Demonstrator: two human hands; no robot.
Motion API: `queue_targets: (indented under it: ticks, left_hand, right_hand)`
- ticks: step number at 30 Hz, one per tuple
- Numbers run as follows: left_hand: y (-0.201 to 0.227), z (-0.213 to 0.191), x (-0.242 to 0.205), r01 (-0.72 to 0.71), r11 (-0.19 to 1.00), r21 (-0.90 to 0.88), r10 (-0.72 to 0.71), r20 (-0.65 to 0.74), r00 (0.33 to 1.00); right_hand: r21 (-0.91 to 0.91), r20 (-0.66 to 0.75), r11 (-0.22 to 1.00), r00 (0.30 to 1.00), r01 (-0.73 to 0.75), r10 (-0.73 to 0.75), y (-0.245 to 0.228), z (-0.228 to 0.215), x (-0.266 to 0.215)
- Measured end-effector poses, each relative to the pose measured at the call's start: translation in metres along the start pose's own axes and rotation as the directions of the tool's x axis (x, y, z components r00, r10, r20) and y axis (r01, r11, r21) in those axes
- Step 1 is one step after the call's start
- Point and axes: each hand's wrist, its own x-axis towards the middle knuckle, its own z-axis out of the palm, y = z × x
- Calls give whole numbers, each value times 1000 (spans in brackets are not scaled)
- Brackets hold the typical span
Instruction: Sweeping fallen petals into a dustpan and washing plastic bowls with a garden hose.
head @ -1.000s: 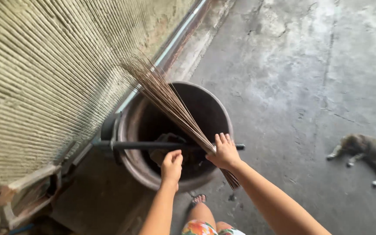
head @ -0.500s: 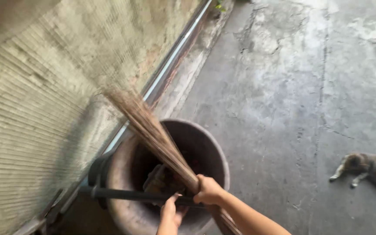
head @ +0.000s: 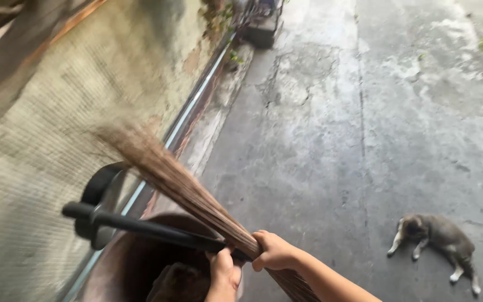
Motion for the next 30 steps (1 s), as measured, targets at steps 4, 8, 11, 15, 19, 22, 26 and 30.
queue_targets:
  ticks: [4,8,11,15,19,22,26,30]
  left_hand:
    - [-93,99,38,7,1000,-26,-1,224,975]
    - [-179,210,40,164,984,74,-178,284,942]
    - [-234,297,53,280,942,186,-327,323,888]
    - [-274,389,53,377,864,334,-473,282,835]
    - [-322,488,96,430,786,444,-592,340,731]
    - [-356,575,117,404,765,502,-628,442,640]
    - [-386,702,116,133,691,710,-532,375,760]
    - [-399,852,85,-64,698,713,-395,458,797]
  right_hand:
    - [325,10,941,996,-91,93,51,-115,-39]
    - [571,-52,821,996,-34,77,164,-202,-47]
    - [820,-47,571,991,-34,127,203,-277,-65]
    - [997,0,75,995,-8,99,240,-348,-75]
    - [998,56,28,973,-64,223,289,-430,-39]
    - [997,-78,12,960,77,270,318,-502,2]
    - [988,-151,58,892,140,426,332,-622,44]
    - [974,-206,6,879,225,431,367,-761,99]
